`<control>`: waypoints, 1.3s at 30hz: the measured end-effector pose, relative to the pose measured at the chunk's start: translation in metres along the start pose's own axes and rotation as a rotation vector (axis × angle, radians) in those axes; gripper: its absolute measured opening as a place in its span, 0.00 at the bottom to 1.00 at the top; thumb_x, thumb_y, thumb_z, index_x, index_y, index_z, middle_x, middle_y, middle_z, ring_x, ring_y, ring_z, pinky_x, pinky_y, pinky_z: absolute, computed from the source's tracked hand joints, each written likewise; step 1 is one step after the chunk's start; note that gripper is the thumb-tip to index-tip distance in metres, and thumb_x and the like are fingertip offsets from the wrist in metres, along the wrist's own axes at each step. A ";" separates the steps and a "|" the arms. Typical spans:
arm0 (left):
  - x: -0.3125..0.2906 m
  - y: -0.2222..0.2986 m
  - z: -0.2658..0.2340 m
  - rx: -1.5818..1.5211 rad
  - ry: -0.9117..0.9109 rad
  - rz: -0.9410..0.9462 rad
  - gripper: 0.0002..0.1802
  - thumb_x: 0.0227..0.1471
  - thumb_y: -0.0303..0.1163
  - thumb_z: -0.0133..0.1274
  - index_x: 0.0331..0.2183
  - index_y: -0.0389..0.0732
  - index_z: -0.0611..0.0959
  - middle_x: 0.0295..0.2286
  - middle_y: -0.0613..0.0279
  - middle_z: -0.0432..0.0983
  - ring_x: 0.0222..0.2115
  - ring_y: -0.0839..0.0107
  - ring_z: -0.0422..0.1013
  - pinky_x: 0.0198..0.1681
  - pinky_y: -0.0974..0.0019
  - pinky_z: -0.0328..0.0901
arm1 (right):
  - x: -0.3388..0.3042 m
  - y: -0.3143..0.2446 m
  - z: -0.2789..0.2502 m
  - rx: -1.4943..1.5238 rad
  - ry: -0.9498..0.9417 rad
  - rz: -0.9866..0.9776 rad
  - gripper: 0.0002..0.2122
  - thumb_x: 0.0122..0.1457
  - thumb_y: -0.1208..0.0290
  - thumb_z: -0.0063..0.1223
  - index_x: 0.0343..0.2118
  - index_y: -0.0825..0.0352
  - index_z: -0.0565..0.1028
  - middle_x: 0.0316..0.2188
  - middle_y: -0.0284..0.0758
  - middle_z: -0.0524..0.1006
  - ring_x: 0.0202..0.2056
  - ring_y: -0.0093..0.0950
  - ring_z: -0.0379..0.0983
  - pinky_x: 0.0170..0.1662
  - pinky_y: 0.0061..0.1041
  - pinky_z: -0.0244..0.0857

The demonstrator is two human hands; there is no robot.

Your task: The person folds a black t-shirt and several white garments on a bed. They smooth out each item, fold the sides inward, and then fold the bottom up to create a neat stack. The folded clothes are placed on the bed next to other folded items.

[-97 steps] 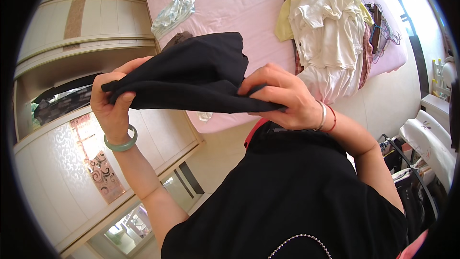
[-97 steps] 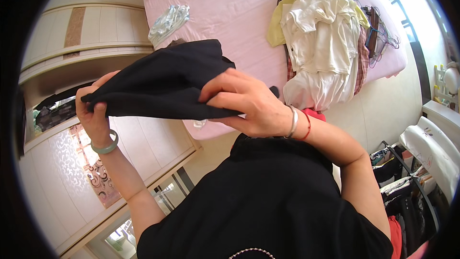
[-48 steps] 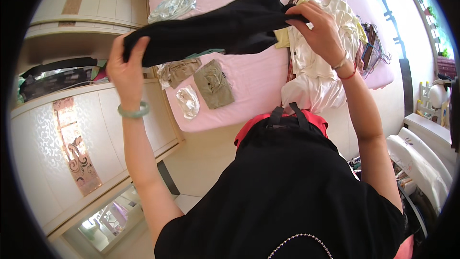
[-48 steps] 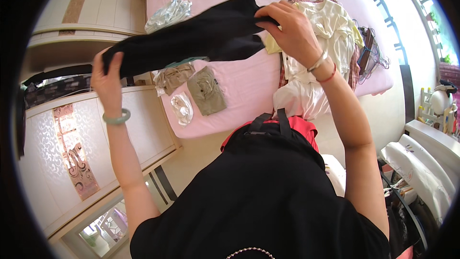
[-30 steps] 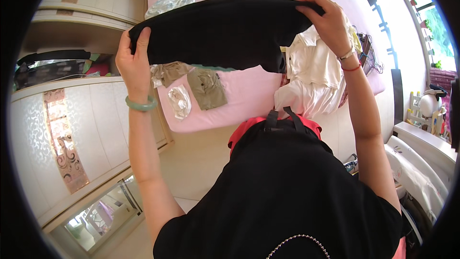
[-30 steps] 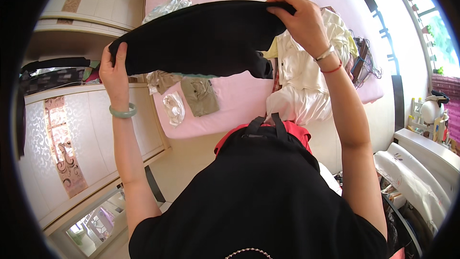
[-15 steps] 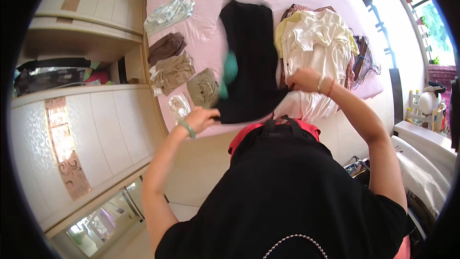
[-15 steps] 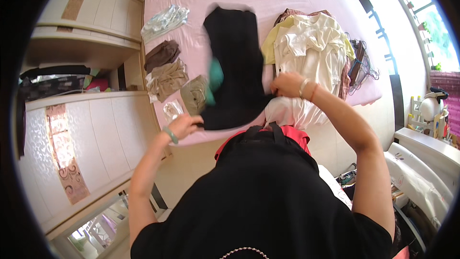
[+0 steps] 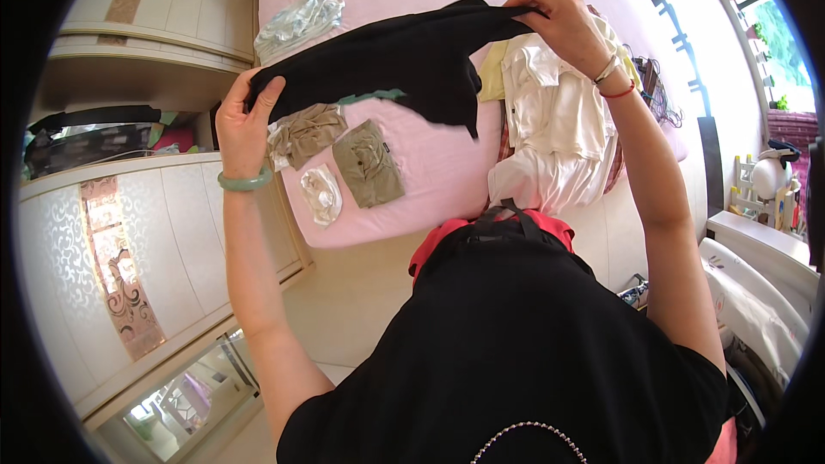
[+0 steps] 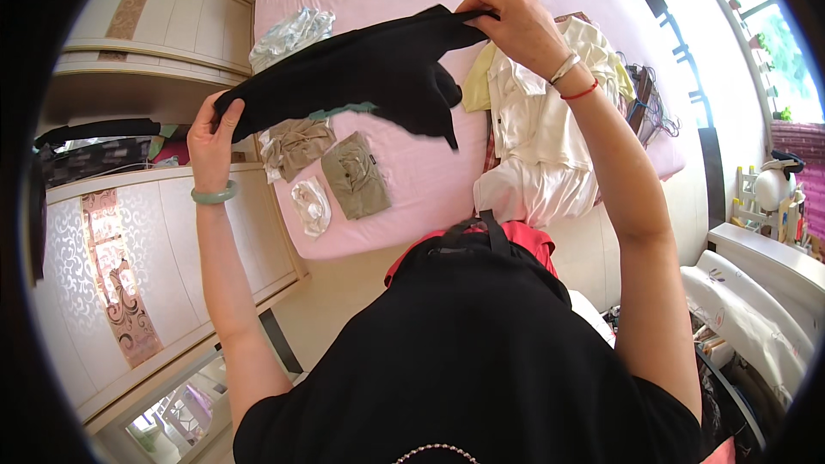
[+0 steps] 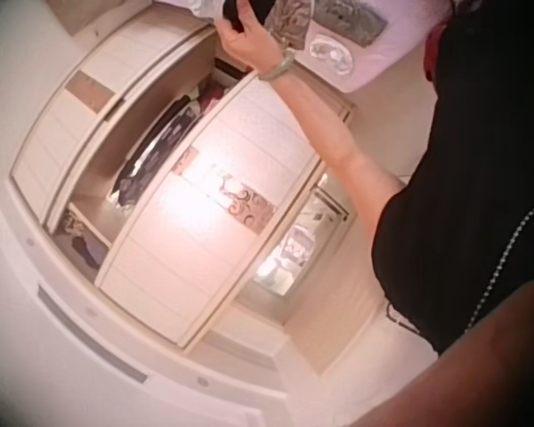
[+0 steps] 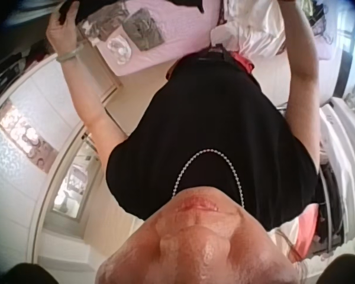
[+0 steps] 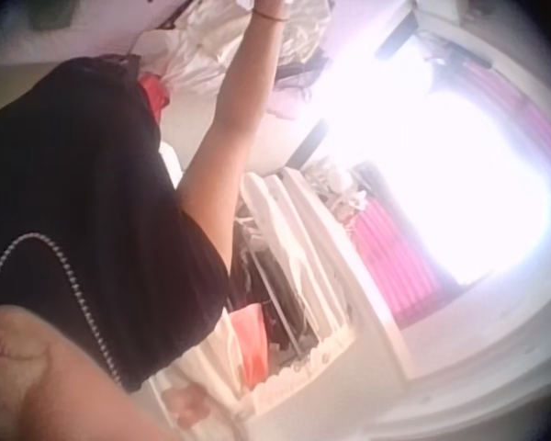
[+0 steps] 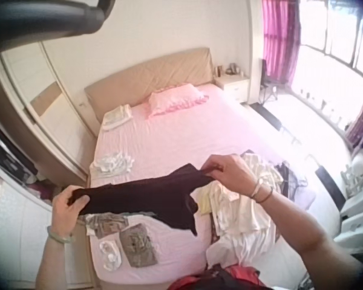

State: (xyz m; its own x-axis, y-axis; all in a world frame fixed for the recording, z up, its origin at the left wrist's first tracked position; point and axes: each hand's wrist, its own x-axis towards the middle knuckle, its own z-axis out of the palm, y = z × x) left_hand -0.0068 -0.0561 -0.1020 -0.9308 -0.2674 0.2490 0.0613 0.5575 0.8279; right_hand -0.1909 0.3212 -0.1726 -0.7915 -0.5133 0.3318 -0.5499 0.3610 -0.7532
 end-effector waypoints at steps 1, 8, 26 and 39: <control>0.000 0.000 0.000 0.006 -0.003 0.000 0.14 0.55 0.33 0.62 0.39 0.34 0.82 0.32 0.73 0.76 0.33 0.83 0.67 0.41 0.79 0.63 | 0.000 0.001 0.000 -0.019 0.010 -0.005 0.08 0.55 0.79 0.55 0.38 0.67 0.80 0.29 0.36 0.82 0.31 0.29 0.79 0.38 0.24 0.72; 0.007 0.019 0.007 -0.091 -0.033 -0.007 0.13 0.55 0.32 0.62 0.39 0.34 0.82 0.31 0.73 0.76 0.33 0.84 0.67 0.40 0.80 0.62 | 0.000 0.009 -0.008 -0.094 0.087 0.004 0.08 0.55 0.76 0.57 0.39 0.64 0.80 0.30 0.37 0.81 0.31 0.30 0.78 0.39 0.26 0.72; 0.022 0.061 0.032 0.158 0.513 0.786 0.15 0.58 0.27 0.55 0.47 0.37 0.80 0.44 0.63 0.77 0.44 0.75 0.69 0.49 0.69 0.63 | -0.015 -0.033 -0.025 -0.111 0.535 -0.348 0.07 0.55 0.78 0.58 0.37 0.64 0.80 0.31 0.33 0.81 0.32 0.25 0.78 0.41 0.23 0.70; 0.017 0.007 -0.002 -0.439 -0.007 -0.169 0.13 0.62 0.33 0.52 0.46 0.37 0.78 0.39 0.65 0.77 0.38 0.78 0.72 0.45 0.73 0.67 | -0.005 -0.002 -0.018 -0.090 -0.011 -0.168 0.08 0.54 0.71 0.61 0.36 0.64 0.80 0.32 0.39 0.79 0.34 0.35 0.77 0.40 0.29 0.71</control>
State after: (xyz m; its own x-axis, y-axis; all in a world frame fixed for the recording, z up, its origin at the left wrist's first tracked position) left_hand -0.0216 -0.0584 -0.0913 -0.9432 -0.3196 0.0906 0.0543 0.1208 0.9912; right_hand -0.1908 0.3371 -0.1624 -0.6837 -0.5809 0.4417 -0.6960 0.3373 -0.6339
